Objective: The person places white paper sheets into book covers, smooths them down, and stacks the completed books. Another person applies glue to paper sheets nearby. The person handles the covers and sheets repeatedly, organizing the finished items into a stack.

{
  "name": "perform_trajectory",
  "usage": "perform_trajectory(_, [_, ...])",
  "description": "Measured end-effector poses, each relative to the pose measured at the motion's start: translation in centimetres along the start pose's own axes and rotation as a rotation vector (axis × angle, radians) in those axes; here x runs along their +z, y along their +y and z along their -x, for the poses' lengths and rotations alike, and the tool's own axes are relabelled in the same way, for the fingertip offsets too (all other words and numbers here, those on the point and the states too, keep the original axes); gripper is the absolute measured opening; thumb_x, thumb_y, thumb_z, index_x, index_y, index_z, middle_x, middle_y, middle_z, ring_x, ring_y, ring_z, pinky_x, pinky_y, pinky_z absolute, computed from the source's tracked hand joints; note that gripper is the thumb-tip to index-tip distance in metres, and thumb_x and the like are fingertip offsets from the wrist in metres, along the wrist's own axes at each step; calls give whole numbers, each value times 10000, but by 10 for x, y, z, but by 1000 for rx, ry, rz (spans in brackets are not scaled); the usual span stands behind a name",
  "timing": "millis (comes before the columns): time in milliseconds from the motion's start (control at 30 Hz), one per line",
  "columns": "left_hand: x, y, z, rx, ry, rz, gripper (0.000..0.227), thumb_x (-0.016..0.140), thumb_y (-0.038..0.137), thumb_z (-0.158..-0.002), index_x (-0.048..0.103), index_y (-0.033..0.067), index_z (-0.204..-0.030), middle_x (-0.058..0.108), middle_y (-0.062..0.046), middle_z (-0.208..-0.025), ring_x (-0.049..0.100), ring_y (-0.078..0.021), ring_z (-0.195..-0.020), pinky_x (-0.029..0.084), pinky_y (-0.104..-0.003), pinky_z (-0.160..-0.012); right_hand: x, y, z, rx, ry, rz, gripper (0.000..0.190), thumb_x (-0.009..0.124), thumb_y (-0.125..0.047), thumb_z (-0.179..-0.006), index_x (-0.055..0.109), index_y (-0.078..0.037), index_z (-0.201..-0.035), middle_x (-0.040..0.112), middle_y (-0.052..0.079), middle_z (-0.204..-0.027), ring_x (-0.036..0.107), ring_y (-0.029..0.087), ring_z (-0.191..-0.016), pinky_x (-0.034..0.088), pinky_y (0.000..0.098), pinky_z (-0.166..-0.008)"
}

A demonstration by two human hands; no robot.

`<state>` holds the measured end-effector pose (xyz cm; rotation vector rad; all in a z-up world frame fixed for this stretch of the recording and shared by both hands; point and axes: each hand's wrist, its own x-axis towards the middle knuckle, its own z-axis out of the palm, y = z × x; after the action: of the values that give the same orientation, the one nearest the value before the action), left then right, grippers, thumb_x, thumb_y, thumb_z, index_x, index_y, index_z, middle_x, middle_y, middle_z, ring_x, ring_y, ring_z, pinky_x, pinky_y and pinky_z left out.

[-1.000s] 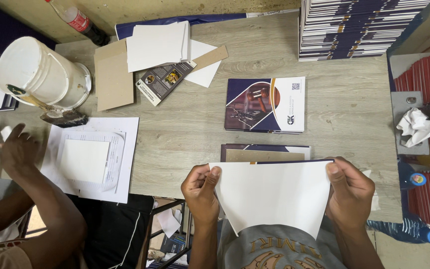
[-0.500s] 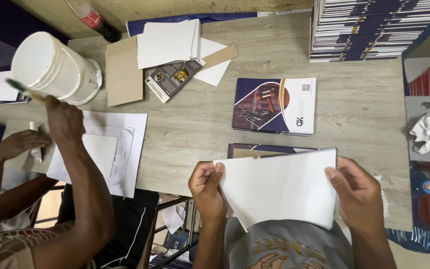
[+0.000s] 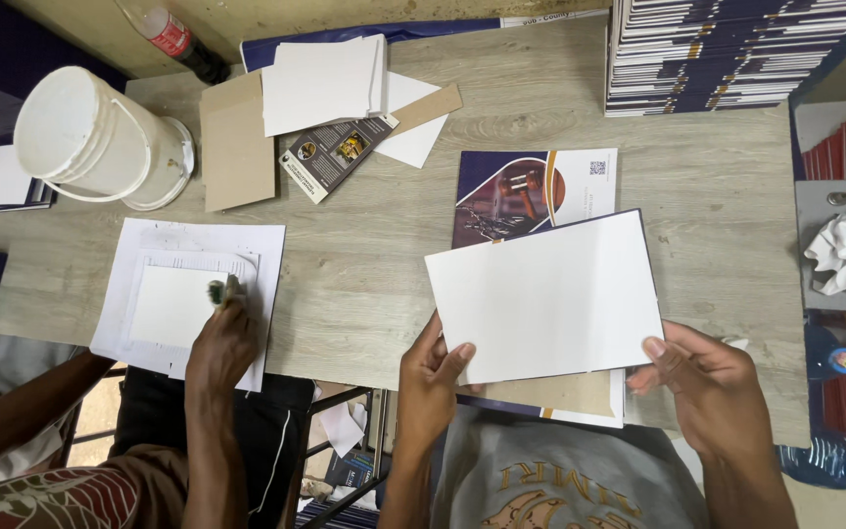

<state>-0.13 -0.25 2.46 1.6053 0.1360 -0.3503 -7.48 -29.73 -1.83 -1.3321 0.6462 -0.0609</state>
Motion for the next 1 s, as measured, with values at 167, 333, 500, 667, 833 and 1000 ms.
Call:
perform_trajectory(167, [-10, -6, 1, 0, -82, 219, 675, 658, 125, -1017, 457, 66, -1658, 778, -119, -1230, 599, -135, -621, 606, -260, -503, -11, -16, -6, 158, -108, 273, 277, 781, -128, -925, 820, 139, -986, 824, 322, -644, 778, 347, -591, 569, 440, -938])
perform_trajectory(333, [2, -15, -3, 33, 31, -512, 593, 571, 147, -1036, 571, 259, -1618, 396, -8, -761, 411, -189, -788, 365, -305, -767, -10, -21, -17, 305, -256, 723, 459, 873, -282, -917, 694, 34, -636, 754, 159, -614, 721, 230, -561, 574, 338, -570])
perform_trajectory(500, [113, -16, -7, 706, -151, -932, 661, 664, 237, -1048, 423, 20, -1625, 302, -279, -1756, 221, -585, -1629, 185, -762, -1275, -13, -9, -29, 280, -323, 933, 663, 903, -454, -898, 418, -98, -621, 576, 71, -555, 411, 165, -534, 316, 359, -551])
perform_trajectory(667, [91, -55, -51, 571, -134, -1200, 729, 216, 516, -1138, 249, 51, -1698, 231, -205, -1790, 161, -419, -1675, 53, -598, -1350, -10, -16, -21, 316, -319, 938, 590, 855, -430, -952, 528, -78, -608, 590, 68, -560, 489, 186, -506, 378, 350, -570])
perform_trajectory(833, [10, -47, -59, 328, -29, -1105, 901, 211, 615, -1112, 102, -70, -1687, 91, -293, -1784, 60, -413, -1668, 27, -535, -1335, -28, 1, -18, 198, -258, 972, 557, 835, -465, -954, 494, -109, -693, 502, 22, -667, 455, 160, -687, 362, 313, -674])
perform_trajectory(1000, [12, -46, -45, 352, 110, -1166, 1015, 203, 699, -1077, 64, -107, -1679, -44, -330, -1775, -92, -496, -1650, -39, -584, -1335, -68, 70, -44, 187, 104, 1275, 564, 587, -616, -990, 587, -241, -1410, 467, 147, -1520, 751, 470, -1094, 549, 649, -986])
